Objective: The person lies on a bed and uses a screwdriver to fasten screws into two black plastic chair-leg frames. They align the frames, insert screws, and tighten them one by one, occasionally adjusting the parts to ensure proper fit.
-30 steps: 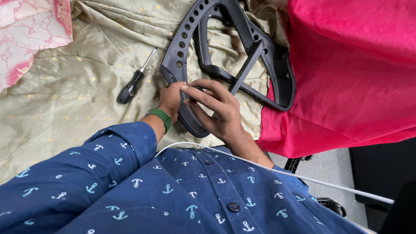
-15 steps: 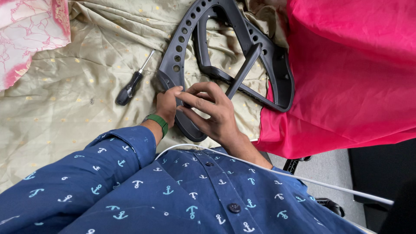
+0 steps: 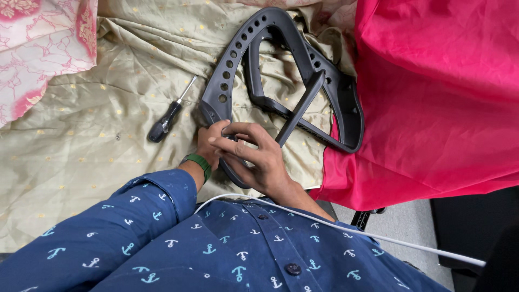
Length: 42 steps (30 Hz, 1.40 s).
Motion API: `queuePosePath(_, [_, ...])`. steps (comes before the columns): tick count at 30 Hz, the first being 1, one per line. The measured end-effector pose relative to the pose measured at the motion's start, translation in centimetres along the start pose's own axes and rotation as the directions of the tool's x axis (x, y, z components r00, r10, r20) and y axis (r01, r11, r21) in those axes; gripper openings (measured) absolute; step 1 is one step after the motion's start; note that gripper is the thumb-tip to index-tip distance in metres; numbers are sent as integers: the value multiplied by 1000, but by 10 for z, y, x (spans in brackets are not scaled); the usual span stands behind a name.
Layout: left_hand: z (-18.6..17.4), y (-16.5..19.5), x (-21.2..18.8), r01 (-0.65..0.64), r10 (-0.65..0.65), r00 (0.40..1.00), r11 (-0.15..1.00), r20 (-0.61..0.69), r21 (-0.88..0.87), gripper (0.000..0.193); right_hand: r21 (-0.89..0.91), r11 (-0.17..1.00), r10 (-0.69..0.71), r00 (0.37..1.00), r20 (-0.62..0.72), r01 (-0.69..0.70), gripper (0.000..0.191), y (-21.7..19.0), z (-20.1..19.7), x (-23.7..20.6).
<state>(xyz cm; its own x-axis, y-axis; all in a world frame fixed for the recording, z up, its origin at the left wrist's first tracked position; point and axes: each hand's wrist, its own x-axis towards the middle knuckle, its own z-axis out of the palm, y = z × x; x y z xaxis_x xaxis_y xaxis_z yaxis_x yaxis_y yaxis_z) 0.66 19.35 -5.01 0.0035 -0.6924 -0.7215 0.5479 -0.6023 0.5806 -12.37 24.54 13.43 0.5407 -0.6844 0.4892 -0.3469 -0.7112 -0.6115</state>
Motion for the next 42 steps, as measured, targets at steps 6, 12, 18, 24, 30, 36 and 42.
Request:
queuePosePath(6, [0,-2,-8,-143,140,989,984,39,109,52,16,999,40,999,0,-40,50,-3,-3,-3])
queuePosePath(12, [5,3,-15,-140,142,990,987,-19,83,51,8,994,106,989,-99,-106,47,2,2,-6])
queuePosePath(18, [6,6,-17,-127,127,992,986,10,107,51,-14,998,56,994,-92,-58,45,-1,-1,0])
queuePosePath(24, [6,4,-11,-35,41,998,992,-42,123,54,-47,998,49,999,-18,-50,50,-9,-9,3])
queuePosePath(30, [6,3,-5,-19,34,991,992,-128,122,59,-68,994,88,996,-3,-88,52,-6,-16,4])
queuePosePath(36, [15,16,-16,-6,22,991,992,-131,123,59,-78,994,76,997,-28,-78,50,-6,-21,4])
queuePosePath(42, [20,29,-18,92,-92,996,996,16,17,49,-64,993,96,993,-63,-100,47,-6,-25,6])
